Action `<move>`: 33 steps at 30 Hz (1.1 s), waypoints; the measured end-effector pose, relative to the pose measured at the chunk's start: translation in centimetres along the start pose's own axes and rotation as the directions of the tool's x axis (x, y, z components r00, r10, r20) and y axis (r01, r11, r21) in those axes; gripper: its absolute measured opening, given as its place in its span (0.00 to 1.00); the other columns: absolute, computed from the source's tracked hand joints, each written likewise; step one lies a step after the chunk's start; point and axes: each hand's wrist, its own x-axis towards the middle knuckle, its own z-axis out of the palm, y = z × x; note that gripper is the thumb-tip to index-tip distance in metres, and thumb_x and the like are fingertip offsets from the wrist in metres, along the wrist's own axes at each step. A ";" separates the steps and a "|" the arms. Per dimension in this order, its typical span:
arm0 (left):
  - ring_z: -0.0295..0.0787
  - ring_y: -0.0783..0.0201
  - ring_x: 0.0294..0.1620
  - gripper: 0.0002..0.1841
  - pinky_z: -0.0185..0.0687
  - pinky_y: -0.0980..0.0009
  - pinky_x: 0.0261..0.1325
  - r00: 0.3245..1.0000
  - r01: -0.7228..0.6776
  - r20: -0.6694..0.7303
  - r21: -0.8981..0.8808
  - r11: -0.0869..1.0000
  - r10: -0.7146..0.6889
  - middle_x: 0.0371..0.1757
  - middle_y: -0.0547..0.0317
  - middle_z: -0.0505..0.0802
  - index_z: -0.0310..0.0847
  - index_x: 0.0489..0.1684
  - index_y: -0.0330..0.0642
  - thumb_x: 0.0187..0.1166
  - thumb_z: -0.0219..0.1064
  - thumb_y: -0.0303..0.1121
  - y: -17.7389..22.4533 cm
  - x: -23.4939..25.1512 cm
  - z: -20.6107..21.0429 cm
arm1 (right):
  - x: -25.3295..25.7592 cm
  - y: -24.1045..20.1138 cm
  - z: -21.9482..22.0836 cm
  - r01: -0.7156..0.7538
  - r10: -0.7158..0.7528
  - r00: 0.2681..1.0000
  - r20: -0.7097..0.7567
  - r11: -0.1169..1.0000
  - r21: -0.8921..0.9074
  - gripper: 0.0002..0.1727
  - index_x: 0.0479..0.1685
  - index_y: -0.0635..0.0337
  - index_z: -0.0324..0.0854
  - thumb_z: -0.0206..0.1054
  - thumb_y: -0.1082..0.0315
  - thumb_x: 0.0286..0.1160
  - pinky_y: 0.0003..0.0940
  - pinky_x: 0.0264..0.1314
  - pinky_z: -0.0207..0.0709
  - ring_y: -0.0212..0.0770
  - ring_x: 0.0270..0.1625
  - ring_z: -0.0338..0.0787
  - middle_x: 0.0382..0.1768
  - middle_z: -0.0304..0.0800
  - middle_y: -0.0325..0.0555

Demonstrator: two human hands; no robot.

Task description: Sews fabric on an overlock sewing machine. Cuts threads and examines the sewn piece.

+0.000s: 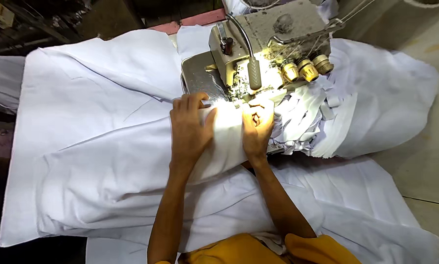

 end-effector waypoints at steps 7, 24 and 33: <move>0.57 0.16 0.83 0.45 0.54 0.22 0.76 0.680 0.727 -0.438 0.300 0.618 -0.588 0.81 0.14 0.66 0.67 0.81 0.28 0.75 0.68 0.61 -12.6 -13.7 -14.9 | -3.4 1.7 -4.9 -0.044 0.052 0.971 0.234 0.998 -0.042 0.17 0.59 0.59 0.79 0.72 0.61 0.77 0.27 0.45 0.88 0.31 0.41 0.92 0.40 0.92 0.40; 0.85 0.86 0.47 0.12 0.84 0.79 0.56 0.698 0.598 -0.114 -0.450 0.663 -0.707 0.46 0.80 0.88 0.75 0.62 0.47 0.89 0.50 0.35 -16.3 -20.2 -19.5 | -3.3 2.6 -5.5 -0.033 0.045 0.958 0.283 0.998 -0.048 0.08 0.33 0.56 0.85 0.75 0.64 0.76 0.25 0.30 0.80 0.27 0.26 0.85 0.26 0.88 0.36; 0.86 0.81 0.62 0.23 0.81 0.74 0.71 0.573 0.616 -0.042 -0.637 0.464 -0.818 0.59 0.75 0.91 0.71 0.72 0.46 0.96 0.35 0.46 -14.1 -24.8 -19.2 | -3.9 2.2 -6.5 -0.132 0.118 0.959 0.257 0.991 0.037 0.12 0.47 0.56 0.78 0.77 0.68 0.72 0.24 0.28 0.82 0.29 0.25 0.87 0.27 0.91 0.36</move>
